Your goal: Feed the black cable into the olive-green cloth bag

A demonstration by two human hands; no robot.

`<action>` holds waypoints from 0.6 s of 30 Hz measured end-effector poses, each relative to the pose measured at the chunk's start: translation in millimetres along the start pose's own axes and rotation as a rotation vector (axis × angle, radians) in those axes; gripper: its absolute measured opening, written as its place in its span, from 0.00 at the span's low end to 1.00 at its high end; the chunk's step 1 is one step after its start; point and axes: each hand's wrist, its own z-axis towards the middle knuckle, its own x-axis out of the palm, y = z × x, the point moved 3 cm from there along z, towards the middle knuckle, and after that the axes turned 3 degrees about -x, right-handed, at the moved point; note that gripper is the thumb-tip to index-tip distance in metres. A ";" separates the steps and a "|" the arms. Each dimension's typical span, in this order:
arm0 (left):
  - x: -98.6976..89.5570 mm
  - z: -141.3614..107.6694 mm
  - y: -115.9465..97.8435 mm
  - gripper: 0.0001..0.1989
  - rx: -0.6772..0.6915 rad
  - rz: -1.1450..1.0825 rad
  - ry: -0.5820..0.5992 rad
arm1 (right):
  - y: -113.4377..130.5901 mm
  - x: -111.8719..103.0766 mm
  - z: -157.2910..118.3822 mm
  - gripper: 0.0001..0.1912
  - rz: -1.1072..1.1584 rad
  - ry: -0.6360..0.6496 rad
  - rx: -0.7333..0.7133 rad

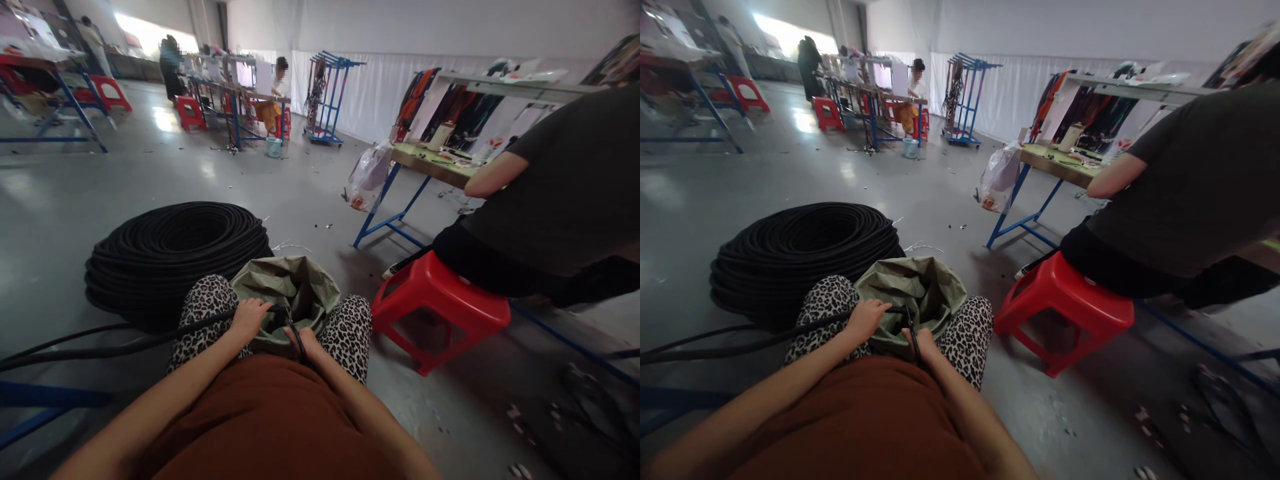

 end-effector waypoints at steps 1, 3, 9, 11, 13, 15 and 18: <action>0.3 0.0 0.4 0.21 0.004 0.006 -0.002 | 0.1 -0.1 -0.1 0.25 0.000 -0.001 -0.004; 0.5 -0.1 1.1 0.21 0.012 0.019 -0.004 | 0.4 -0.5 -0.4 0.24 -0.005 -0.004 -0.010; 0.2 0.0 2.7 0.21 0.021 0.022 -0.006 | 0.9 -1.7 -0.4 0.25 -0.070 -0.001 -0.026; 0.6 -0.1 4.3 0.21 0.019 0.012 -0.014 | 0.1 -1.1 -0.6 0.25 -0.045 0.004 -0.016; 1.0 -0.3 6.4 0.21 0.013 0.005 -0.024 | -1.5 0.6 -0.9 0.25 0.008 0.020 0.015; 1.0 -0.7 8.1 0.20 0.007 -0.001 -0.028 | -3.3 2.6 -0.8 0.26 0.071 0.036 0.062; 0.1 -1.4 8.4 0.20 -0.001 -0.006 -0.021 | -5.5 4.7 0.2 0.25 0.185 0.028 0.144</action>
